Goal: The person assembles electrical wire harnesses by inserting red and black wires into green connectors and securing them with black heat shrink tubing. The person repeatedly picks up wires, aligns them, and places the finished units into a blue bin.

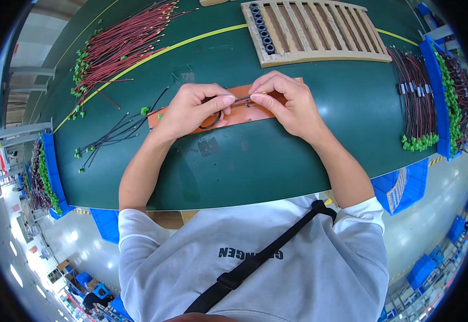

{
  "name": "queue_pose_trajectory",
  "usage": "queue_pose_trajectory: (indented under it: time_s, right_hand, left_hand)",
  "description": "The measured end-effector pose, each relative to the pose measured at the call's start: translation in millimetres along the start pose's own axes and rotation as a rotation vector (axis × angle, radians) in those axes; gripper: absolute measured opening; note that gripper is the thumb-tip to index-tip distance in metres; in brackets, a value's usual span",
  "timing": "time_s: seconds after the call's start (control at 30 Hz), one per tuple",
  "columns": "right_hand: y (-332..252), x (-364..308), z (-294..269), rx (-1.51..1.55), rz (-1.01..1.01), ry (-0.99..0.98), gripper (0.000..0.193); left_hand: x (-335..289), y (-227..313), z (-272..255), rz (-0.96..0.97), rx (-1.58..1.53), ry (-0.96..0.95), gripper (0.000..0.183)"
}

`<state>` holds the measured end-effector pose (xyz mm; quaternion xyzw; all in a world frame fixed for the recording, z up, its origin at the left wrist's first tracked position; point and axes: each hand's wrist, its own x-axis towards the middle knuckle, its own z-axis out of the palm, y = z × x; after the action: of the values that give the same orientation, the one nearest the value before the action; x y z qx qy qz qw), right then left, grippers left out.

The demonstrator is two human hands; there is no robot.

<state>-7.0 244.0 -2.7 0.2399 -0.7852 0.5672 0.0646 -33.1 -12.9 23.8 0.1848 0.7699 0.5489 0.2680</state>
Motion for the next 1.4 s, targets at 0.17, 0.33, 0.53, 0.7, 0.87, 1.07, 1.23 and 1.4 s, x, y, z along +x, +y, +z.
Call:
queue_pose_trajectory:
  time_s: [0.17, 0.33, 0.53, 0.7, 0.87, 1.07, 1.23, 1.4]
  right_hand:
    - [-1.1, 0.1, 8.9, 0.146, 0.067, 0.069, 0.009]
    - [-3.7, -5.1, 20.6, 0.195, 0.174, 0.144, 0.012]
    - [-5.6, -2.6, 19.5, 0.235, 0.311, 0.106, 0.014]
    - [-6.4, -0.7, 18.7, 0.244, 0.303, 0.084, 0.014]
    - [-4.1, -1.0, 18.6, 0.212, 0.296, 0.074, 0.016]
    - [-3.1, -0.5, 18.9, 0.208, 0.296, 0.069, 0.017]
    - [-3.3, -1.0, 20.1, 0.215, 0.302, 0.068, 0.017]
    - [-3.4, -1.3, 20.4, 0.23, 0.317, 0.063, 0.016]
  left_hand:
    - [-4.5, -11.6, 7.2, -0.027, -0.179, 0.059, 0.016]
    - [-6.6, -12.1, 11.6, 0.012, -0.24, 0.097, 0.013]
    - [-5.3, -18.1, 17.2, 0.151, -0.281, 0.164, 0.013]
    - [-6.5, -17.3, 17.5, 0.134, -0.305, 0.185, 0.013]
    - [-7.0, -16.2, 19.5, 0.142, -0.331, 0.22, 0.013]
    - [-7.3, -17.4, 21.3, 0.152, -0.307, 0.213, 0.013]
    - [-7.6, -16.3, 21.3, 0.138, -0.275, 0.206, 0.012]
    - [-7.9, -13.1, 19.4, 0.131, -0.238, 0.173, 0.012]
